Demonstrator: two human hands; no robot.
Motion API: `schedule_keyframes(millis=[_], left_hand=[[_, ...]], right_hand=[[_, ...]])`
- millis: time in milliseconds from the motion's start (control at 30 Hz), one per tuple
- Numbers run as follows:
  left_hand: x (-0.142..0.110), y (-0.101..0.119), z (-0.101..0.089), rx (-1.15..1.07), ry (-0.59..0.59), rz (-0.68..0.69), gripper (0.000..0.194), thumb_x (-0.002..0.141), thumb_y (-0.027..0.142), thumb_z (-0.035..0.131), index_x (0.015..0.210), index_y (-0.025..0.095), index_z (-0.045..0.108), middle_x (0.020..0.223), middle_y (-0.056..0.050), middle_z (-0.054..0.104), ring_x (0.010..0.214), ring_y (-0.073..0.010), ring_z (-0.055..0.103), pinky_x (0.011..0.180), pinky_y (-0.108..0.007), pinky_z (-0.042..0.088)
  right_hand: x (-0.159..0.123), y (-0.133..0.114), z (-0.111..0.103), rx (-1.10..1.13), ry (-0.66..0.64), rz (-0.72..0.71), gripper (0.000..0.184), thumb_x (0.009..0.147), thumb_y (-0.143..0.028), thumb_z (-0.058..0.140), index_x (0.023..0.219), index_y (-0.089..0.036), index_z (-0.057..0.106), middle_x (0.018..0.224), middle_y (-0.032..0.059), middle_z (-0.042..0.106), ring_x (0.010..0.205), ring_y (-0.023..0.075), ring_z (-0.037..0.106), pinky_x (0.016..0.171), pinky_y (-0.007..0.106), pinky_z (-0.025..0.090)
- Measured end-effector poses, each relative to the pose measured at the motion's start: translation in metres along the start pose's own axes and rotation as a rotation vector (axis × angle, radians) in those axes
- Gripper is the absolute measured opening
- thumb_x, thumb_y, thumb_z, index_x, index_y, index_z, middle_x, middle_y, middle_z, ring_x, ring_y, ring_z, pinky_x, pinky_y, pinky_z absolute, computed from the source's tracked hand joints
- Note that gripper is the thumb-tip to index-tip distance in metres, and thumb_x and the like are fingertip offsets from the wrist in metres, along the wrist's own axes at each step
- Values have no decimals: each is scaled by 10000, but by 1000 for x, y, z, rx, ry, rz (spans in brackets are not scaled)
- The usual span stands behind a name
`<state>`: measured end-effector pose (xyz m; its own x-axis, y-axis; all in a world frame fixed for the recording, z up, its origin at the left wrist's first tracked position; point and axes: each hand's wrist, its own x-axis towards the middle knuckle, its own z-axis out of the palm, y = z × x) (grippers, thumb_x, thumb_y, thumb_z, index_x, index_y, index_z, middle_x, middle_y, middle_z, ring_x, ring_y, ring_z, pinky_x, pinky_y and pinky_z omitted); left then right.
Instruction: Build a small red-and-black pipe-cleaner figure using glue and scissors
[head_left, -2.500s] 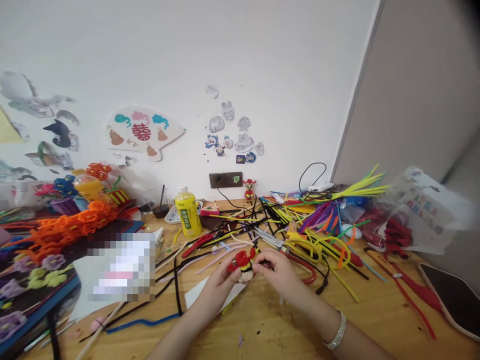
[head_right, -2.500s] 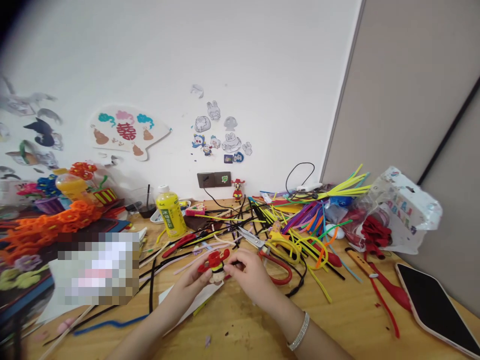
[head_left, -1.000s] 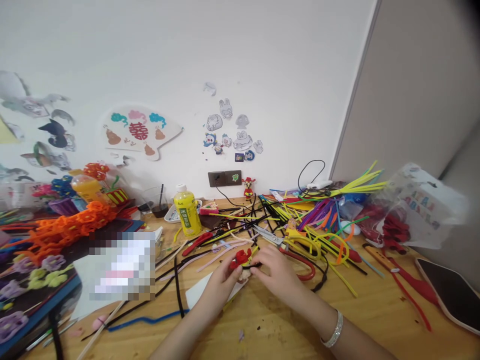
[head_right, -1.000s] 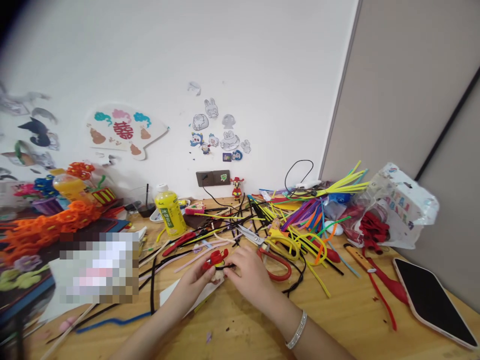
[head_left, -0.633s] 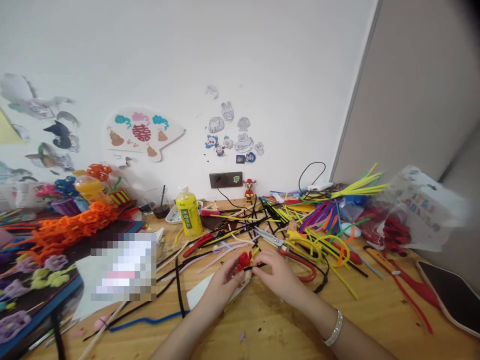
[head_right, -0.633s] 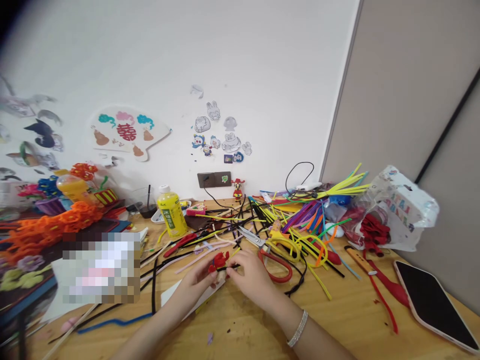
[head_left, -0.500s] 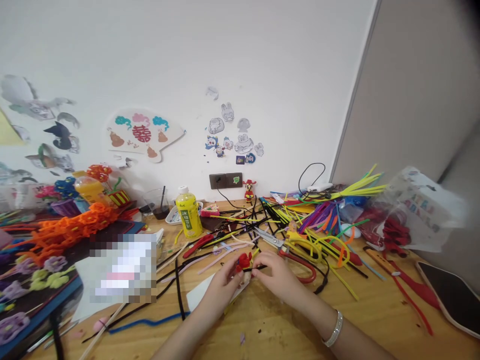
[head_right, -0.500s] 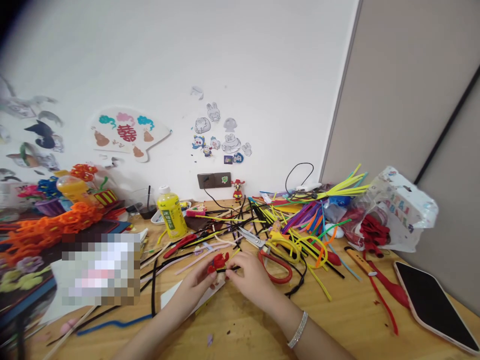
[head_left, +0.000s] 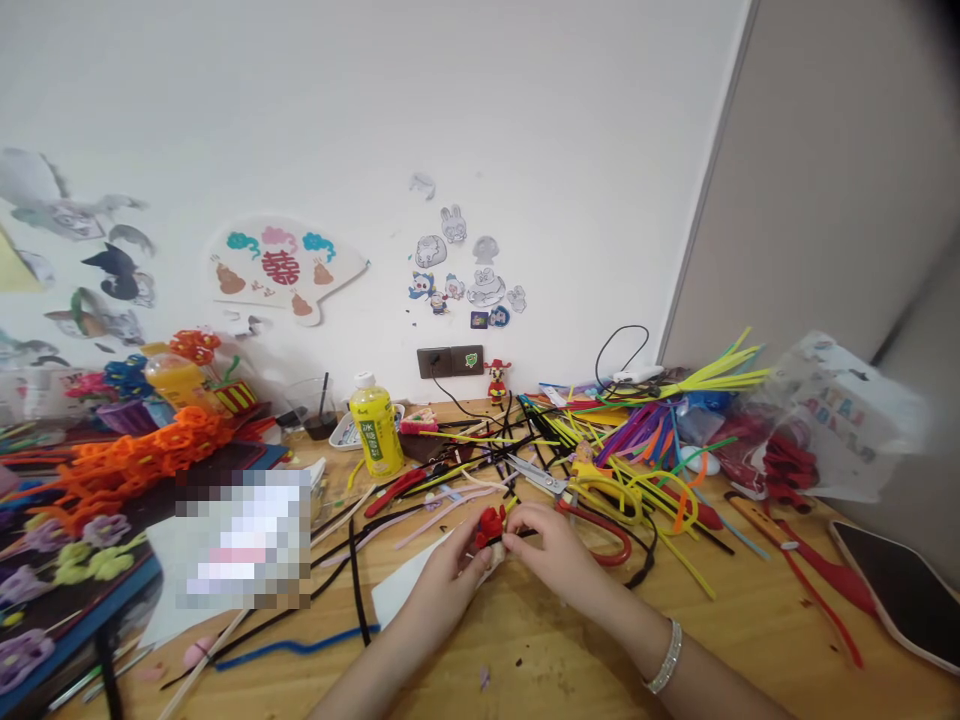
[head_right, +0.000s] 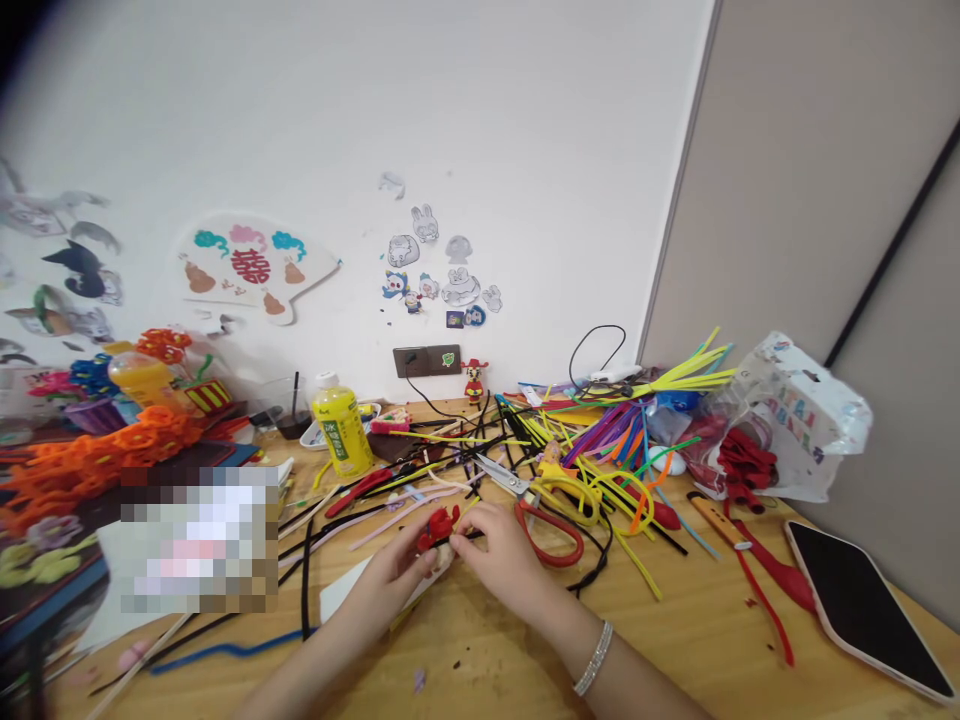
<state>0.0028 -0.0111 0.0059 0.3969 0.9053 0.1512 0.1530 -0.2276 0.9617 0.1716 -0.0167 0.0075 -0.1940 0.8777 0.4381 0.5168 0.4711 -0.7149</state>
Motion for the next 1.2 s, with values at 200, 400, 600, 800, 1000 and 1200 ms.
schedule_keyframes(millis=[200, 400, 600, 800, 1000, 1200], left_hand=[[-2, 2, 1, 100, 48, 2, 492, 766, 322, 547, 1235, 193, 477, 1160, -78, 619, 950, -209, 590, 819, -310, 467], [-4, 5, 2, 206, 66, -10, 539, 770, 354, 535, 1268, 173, 434, 1026, -74, 645, 781, -175, 569, 727, -293, 465], [1, 0, 3, -10, 88, -55, 563, 714, 376, 595, 1229, 180, 478, 993, -90, 640, 781, -190, 567, 662, -290, 458], [3, 0, 4, -178, 82, -85, 610, 655, 376, 656, 1194, 150, 483, 1057, -119, 611, 695, -152, 536, 603, -279, 446], [3, 0, 5, -190, 111, -81, 585, 645, 368, 665, 1163, 152, 502, 1024, -104, 621, 681, -147, 534, 594, -279, 446], [3, 2, 5, -203, 130, -87, 540, 627, 322, 673, 1122, 164, 528, 1049, -117, 633, 812, -204, 581, 630, -296, 463]], right_hand=[[0, 4, 4, 3, 6, 10, 107, 738, -119, 545, 660, -179, 586, 716, 3, 607, 743, 157, 553, 698, 254, 406], [0, 7, 5, 1, 18, 15, 102, 733, -128, 547, 650, -180, 576, 693, 0, 593, 700, 151, 548, 653, 241, 407], [-1, 7, 4, -3, 35, -17, 111, 748, -142, 542, 646, -182, 561, 685, 0, 582, 695, 151, 544, 642, 240, 406], [0, 5, 1, -27, 60, -55, 113, 754, -153, 534, 646, -182, 550, 692, 14, 576, 710, 164, 535, 658, 262, 404], [-2, 3, 0, -103, 84, -134, 110, 758, -138, 526, 660, -187, 534, 703, 15, 567, 713, 164, 529, 655, 268, 401], [-5, -1, 1, -174, 67, -165, 117, 766, -144, 545, 660, -192, 536, 693, 7, 567, 709, 162, 524, 643, 265, 394]])
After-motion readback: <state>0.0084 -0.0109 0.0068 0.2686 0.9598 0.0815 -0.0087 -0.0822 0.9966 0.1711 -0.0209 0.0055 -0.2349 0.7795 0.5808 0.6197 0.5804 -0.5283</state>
